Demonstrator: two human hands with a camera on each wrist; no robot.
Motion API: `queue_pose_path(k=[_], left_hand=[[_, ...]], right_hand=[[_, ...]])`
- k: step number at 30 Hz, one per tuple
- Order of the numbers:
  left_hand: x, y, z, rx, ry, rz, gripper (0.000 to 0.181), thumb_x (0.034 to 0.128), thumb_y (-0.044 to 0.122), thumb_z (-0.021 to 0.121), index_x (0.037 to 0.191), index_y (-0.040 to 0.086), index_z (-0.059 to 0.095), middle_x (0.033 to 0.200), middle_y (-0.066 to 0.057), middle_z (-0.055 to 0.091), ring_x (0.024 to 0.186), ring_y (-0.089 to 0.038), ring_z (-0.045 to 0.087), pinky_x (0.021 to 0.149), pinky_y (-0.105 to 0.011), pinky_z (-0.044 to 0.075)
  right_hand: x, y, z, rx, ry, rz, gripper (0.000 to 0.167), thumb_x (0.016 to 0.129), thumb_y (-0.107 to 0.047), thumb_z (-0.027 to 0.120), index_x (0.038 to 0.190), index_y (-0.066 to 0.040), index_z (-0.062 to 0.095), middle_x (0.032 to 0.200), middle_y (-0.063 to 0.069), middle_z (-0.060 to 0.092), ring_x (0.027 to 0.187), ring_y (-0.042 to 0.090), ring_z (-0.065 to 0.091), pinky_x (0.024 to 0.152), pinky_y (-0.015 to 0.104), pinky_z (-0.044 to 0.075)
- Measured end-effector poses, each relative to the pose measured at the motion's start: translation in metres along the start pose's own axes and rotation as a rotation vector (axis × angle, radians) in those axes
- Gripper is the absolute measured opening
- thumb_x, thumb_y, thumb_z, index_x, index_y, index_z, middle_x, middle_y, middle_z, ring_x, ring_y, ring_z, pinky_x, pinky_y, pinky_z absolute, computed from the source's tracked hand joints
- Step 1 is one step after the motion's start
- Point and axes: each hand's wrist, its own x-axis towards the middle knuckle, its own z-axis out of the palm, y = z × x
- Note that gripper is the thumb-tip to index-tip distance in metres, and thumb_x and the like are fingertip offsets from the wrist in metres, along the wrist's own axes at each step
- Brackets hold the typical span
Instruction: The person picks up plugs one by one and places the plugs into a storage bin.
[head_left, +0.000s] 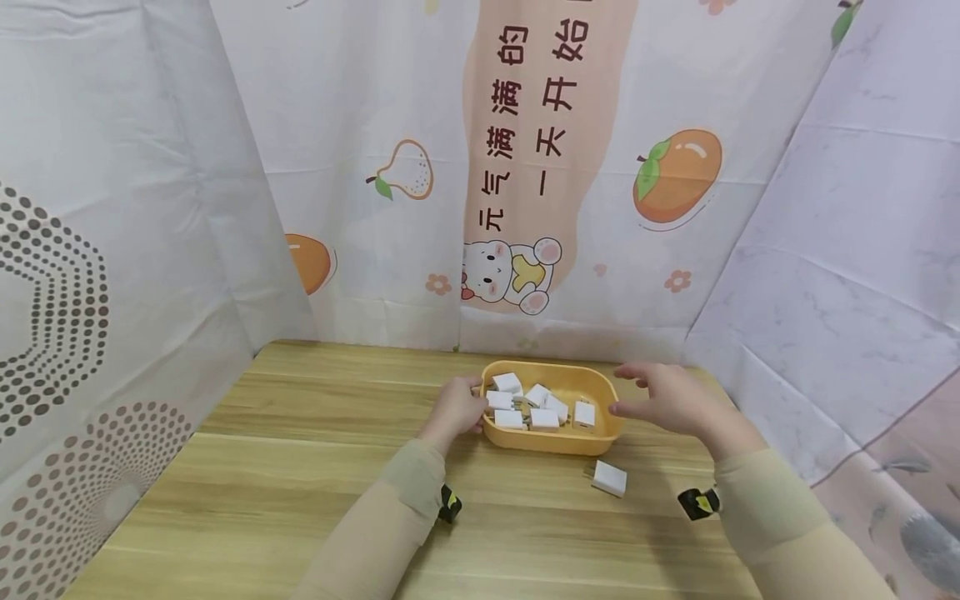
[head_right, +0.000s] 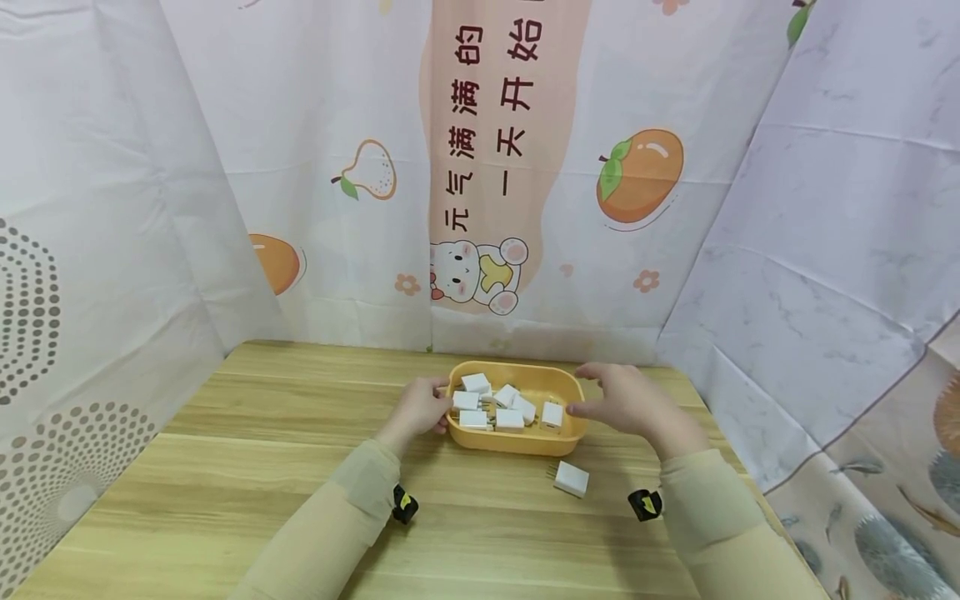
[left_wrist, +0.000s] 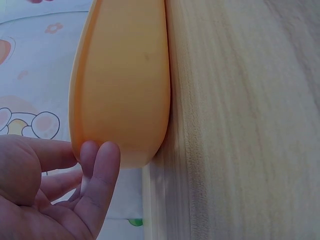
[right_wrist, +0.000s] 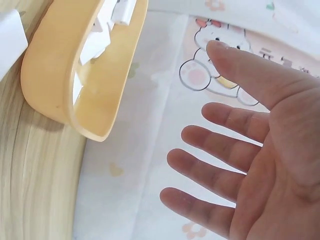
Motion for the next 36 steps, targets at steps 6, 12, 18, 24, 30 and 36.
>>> queue_pose_path(k=[6,12,18,24,30,36], left_hand=[[0.002,-0.003,0.000,-0.005,-0.009,0.000,0.050,0.0977,0.003,0.058,0.147,0.002,0.052,0.092,-0.011,0.064,0.062,-0.020,0.064,0.062,-0.038,0.061],[0.003,-0.007,-0.001,-0.013,-0.008,-0.007,0.051,0.0974,0.002,0.059,0.147,0.001,0.051,0.090,-0.011,0.064,0.060,-0.020,0.063,0.059,-0.037,0.060],[0.002,-0.005,-0.001,-0.004,-0.008,0.008,0.050,0.0974,0.003,0.059,0.147,0.002,0.052,0.088,-0.011,0.064,0.060,-0.020,0.064,0.059,-0.037,0.060],[0.001,-0.002,-0.002,0.010,-0.006,0.017,0.051,0.0961,0.002,0.059,0.147,0.001,0.052,0.086,-0.010,0.065,0.062,-0.024,0.066,0.059,-0.037,0.060],[0.002,-0.002,-0.001,0.009,-0.006,0.014,0.052,0.0958,0.001,0.058,0.147,0.000,0.051,0.086,-0.010,0.065,0.062,-0.023,0.066,0.059,-0.037,0.060],[0.003,-0.001,-0.001,0.016,-0.003,0.019,0.050,0.0962,0.001,0.058,0.146,0.000,0.052,0.085,-0.010,0.065,0.062,-0.023,0.066,0.060,-0.038,0.060]], right_hand=[[-0.013,-0.006,-0.001,0.011,0.035,-0.071,0.061,0.085,-0.049,0.079,0.130,-0.011,0.067,0.126,0.009,0.069,0.106,0.034,0.068,0.086,0.053,0.054],[-0.019,-0.007,-0.001,0.013,0.029,-0.075,0.063,0.084,-0.052,0.079,0.129,-0.009,0.068,0.125,0.010,0.070,0.101,0.031,0.070,0.083,0.050,0.056],[-0.026,-0.001,0.002,0.030,-0.023,-0.025,0.068,0.083,-0.058,0.077,0.127,-0.007,0.068,0.121,0.012,0.070,0.099,0.030,0.070,0.082,0.050,0.057],[-0.033,0.007,0.013,0.077,-0.094,-0.027,0.066,0.084,-0.053,0.079,0.125,-0.002,0.067,0.119,0.016,0.069,0.099,0.034,0.069,0.081,0.051,0.057],[-0.036,0.014,0.030,0.024,-0.153,-0.045,0.061,0.080,-0.047,0.083,0.120,-0.003,0.069,0.113,0.015,0.071,0.098,0.033,0.068,0.082,0.053,0.055],[-0.036,0.020,0.055,0.002,-0.179,-0.039,0.062,0.077,-0.043,0.086,0.119,0.000,0.070,0.107,0.012,0.072,0.099,0.034,0.068,0.087,0.055,0.053]])
